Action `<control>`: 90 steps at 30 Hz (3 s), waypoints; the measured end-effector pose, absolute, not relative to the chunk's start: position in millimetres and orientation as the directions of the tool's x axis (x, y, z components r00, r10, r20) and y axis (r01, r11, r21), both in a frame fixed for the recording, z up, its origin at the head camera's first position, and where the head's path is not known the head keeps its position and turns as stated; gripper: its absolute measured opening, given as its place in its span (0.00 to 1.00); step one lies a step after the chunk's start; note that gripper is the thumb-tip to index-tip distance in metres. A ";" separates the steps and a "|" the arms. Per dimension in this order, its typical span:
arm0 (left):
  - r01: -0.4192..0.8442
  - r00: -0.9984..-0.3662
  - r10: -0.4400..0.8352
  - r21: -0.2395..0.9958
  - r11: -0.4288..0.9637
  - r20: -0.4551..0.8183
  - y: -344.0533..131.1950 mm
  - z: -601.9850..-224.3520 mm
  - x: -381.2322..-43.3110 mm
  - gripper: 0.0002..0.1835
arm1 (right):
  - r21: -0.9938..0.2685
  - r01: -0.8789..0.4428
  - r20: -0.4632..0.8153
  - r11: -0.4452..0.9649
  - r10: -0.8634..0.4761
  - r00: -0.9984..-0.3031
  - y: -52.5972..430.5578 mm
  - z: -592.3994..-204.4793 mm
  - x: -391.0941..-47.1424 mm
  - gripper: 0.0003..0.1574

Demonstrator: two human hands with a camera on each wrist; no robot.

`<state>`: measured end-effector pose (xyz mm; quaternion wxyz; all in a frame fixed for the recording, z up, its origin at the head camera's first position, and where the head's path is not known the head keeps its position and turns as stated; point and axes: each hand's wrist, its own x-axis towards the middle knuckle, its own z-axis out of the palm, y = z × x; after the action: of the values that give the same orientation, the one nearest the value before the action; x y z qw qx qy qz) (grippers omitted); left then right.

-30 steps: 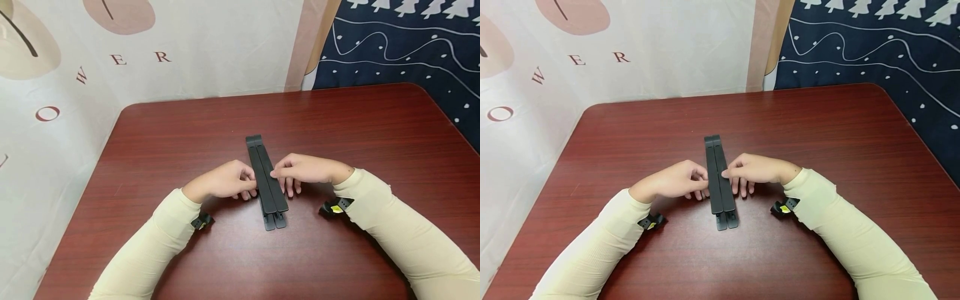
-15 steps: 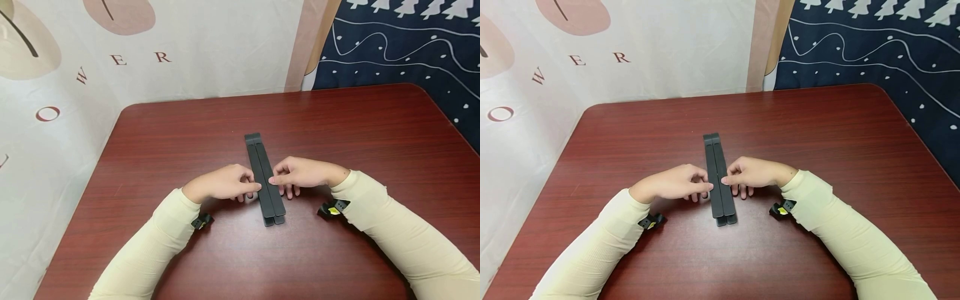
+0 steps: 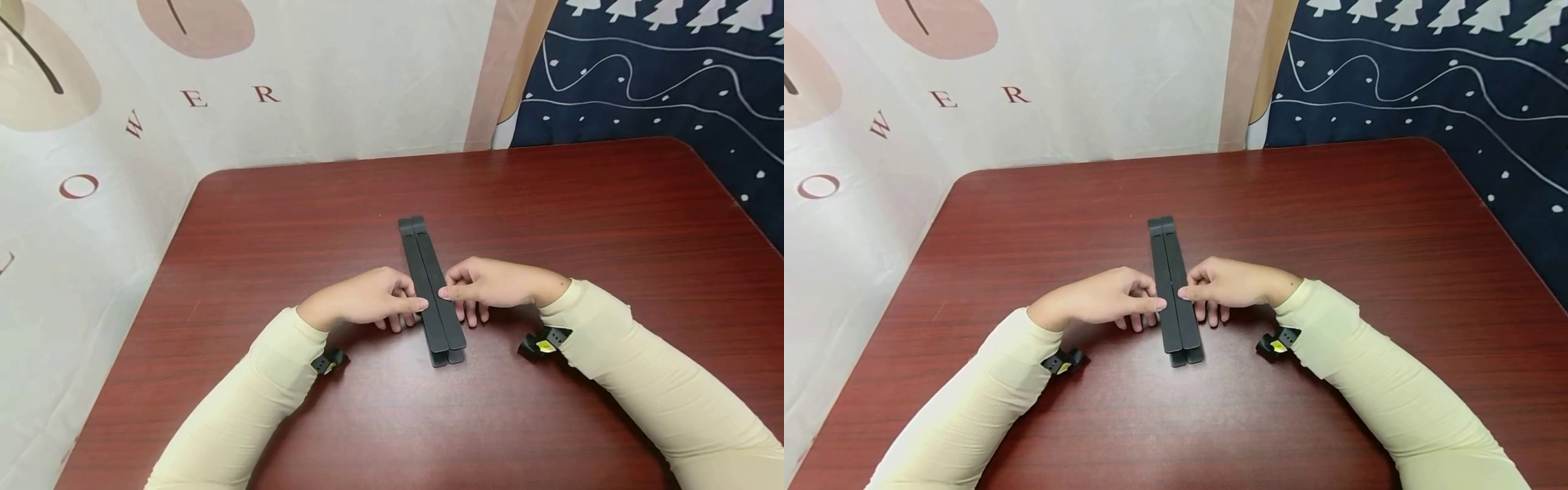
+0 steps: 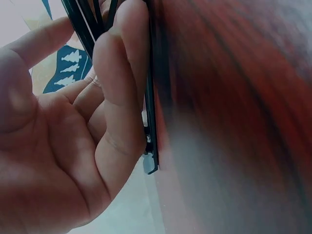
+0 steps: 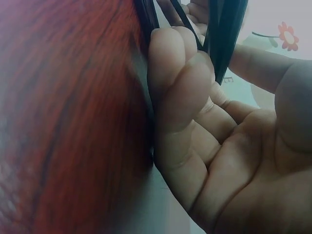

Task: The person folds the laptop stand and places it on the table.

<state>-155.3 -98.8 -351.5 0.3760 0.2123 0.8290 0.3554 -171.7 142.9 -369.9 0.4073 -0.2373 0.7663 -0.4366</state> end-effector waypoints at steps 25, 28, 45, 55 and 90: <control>0.093 -0.630 0.620 0.747 0.658 -0.467 -98.6 -353.7 -155.8 0.13 | -0.857 -0.033 -0.408 0.514 -0.717 -0.565 142.2 -369.4 -171.2 0.19; 0.101 -0.627 0.623 0.744 0.661 -0.468 -98.9 -354.7 -156.0 0.13 | -0.858 -0.046 -0.403 0.511 -0.726 -0.557 142.3 -370.1 -171.5 0.18; 0.175 -0.644 0.620 0.703 0.689 -0.448 -99.0 -356.0 -155.2 0.14 | -0.834 -0.136 -0.383 0.535 -0.738 -0.555 141.7 -372.0 -169.2 0.17; 0.194 -0.656 0.607 0.678 0.709 -0.448 -97.8 -356.4 -155.2 0.14 | -0.824 -0.153 -0.379 0.546 -0.730 -0.569 140.5 -369.2 -166.8 0.17; 0.238 -0.679 0.598 0.643 0.728 -0.426 -97.3 -352.3 -151.3 0.11 | -0.702 -0.327 -0.332 0.633 -0.697 -0.635 135.1 -364.6 -161.0 0.20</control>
<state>-151.3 -97.3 -352.3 0.3214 0.2396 0.8721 0.2805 -161.0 135.1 -364.6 0.3031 -0.3008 0.8512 -0.3051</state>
